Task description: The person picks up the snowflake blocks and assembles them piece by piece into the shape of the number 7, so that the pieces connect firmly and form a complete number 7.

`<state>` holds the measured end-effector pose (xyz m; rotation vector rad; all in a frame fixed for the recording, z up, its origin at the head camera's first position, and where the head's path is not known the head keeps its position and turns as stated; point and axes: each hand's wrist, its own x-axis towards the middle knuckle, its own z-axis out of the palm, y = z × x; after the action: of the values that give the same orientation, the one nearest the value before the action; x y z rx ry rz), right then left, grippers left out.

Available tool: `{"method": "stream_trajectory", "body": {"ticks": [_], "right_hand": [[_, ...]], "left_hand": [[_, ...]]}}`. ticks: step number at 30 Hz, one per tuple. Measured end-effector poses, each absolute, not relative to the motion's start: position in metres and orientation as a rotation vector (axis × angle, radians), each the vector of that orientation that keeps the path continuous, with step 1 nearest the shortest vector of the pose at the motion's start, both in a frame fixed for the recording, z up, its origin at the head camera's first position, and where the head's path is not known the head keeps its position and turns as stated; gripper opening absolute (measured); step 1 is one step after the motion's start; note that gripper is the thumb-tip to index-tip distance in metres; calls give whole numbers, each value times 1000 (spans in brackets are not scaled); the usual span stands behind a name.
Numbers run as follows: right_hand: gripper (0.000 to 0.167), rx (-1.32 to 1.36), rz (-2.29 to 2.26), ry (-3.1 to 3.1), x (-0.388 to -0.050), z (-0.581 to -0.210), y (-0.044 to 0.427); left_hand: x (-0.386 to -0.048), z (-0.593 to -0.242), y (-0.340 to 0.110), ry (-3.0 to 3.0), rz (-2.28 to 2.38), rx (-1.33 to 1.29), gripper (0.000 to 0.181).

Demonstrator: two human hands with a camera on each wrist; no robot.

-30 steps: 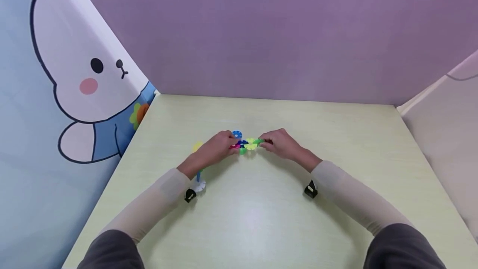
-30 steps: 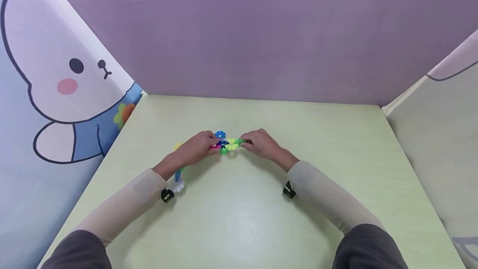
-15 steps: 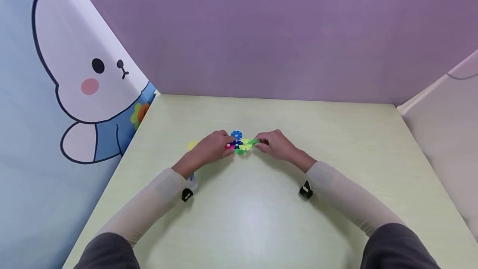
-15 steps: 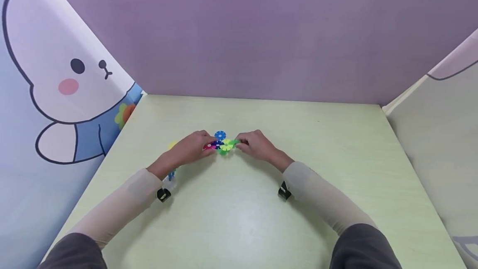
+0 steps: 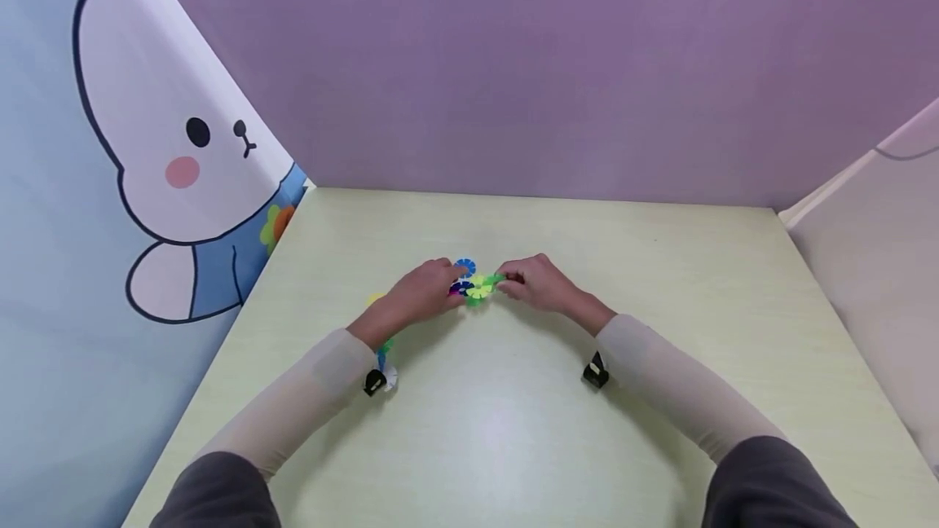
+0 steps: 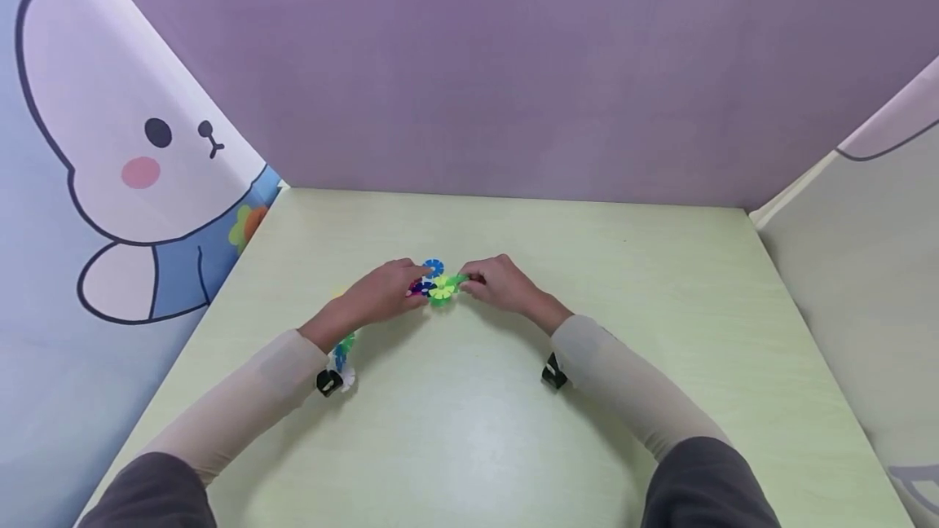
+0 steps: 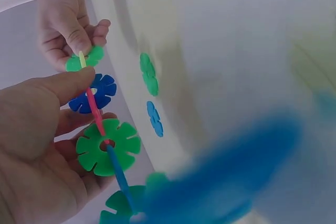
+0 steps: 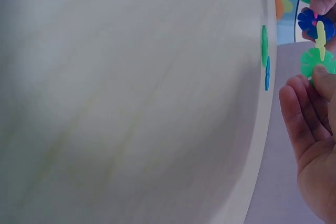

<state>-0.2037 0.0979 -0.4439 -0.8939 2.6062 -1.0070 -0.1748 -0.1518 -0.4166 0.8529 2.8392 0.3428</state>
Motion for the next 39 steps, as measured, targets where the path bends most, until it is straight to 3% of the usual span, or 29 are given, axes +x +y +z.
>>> {"method": "stream_trajectory", "body": {"ticks": [13,28,39], "right_hand": [[10,-929,-983,2558,-216,-437,96],[11,-954,-1018,2504,-221,-441,84],[13,-960,-988,2467,-222,-438,77]], "left_hand": [[-173,-404,-153,2752,407,771,59],[-175,-417,-144,2815,399,701,62],[-173,-420,-147,2881,341,697,54]]}}
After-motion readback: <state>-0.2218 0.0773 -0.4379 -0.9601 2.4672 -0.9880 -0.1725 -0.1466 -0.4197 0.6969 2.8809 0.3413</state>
